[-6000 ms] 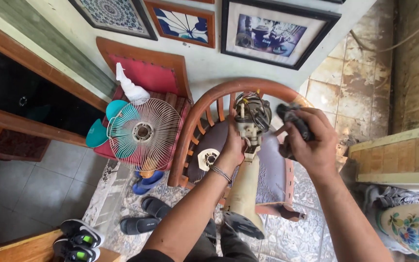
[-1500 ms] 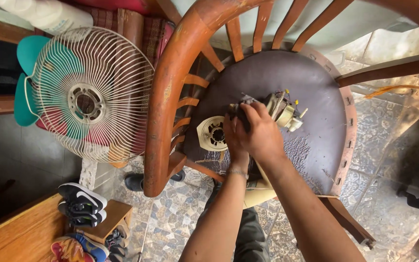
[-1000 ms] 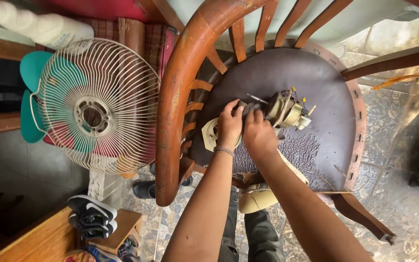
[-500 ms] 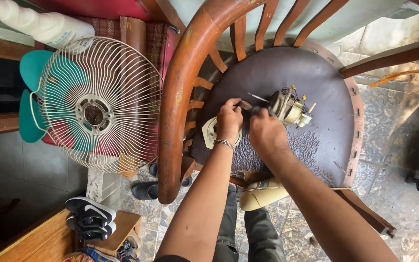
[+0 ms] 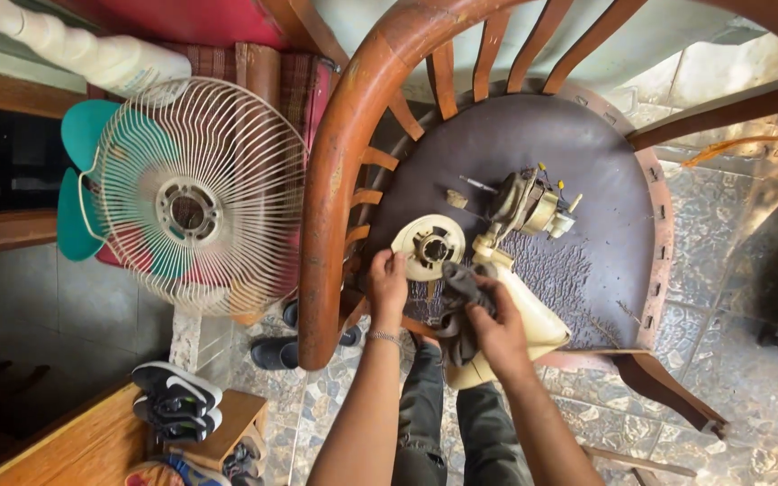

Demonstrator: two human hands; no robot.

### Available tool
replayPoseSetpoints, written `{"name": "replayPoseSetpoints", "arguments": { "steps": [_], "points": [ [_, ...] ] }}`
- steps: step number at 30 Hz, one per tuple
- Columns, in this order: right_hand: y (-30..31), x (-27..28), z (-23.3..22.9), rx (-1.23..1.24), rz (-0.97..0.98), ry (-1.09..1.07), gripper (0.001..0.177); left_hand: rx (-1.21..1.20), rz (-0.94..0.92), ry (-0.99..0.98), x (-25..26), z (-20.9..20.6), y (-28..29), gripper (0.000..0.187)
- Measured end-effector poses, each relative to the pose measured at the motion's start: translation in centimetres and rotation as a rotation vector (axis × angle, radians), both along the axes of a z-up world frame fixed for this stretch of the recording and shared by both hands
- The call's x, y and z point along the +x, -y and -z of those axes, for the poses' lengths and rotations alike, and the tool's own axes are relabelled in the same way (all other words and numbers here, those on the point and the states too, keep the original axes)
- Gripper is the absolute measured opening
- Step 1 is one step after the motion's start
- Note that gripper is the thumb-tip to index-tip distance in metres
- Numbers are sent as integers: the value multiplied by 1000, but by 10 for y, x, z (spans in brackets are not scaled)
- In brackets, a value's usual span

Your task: Disassembling and cleaning components of a fan motor and housing.

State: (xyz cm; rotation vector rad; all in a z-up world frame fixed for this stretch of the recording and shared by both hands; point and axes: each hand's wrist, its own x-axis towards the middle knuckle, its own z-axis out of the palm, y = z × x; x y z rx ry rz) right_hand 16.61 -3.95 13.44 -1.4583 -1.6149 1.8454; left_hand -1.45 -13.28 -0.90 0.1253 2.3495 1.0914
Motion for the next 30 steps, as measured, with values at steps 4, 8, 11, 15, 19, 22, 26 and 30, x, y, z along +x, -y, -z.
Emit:
{"name": "replayPoseSetpoints", "arguments": {
  "steps": [4,8,11,15,19,22,26,30],
  "points": [
    [-16,45,-30,-415,320,-179,42,240,-41,293,2,-48,-6,31],
    [-57,96,-111,-485,595,-410,39,489,-83,363,14,-125,-14,26],
    [-80,107,-193,-267,650,-522,39,633,-101,480,37,-243,-50,26],
    [-99,101,-231,320,515,-296,34,767,67,586,94,-320,-102,28],
    [-108,99,-300,1007,286,168,38,661,220,378,156,-370,-152,28],
    [-99,141,-319,940,251,288,35,554,313,44,178,-345,-160,27],
    [-92,213,-355,652,78,232,32,499,376,-54,201,-332,-165,28],
    [-94,223,-368,859,353,217,33,568,455,-50,237,-359,-181,26]
  ]
}}
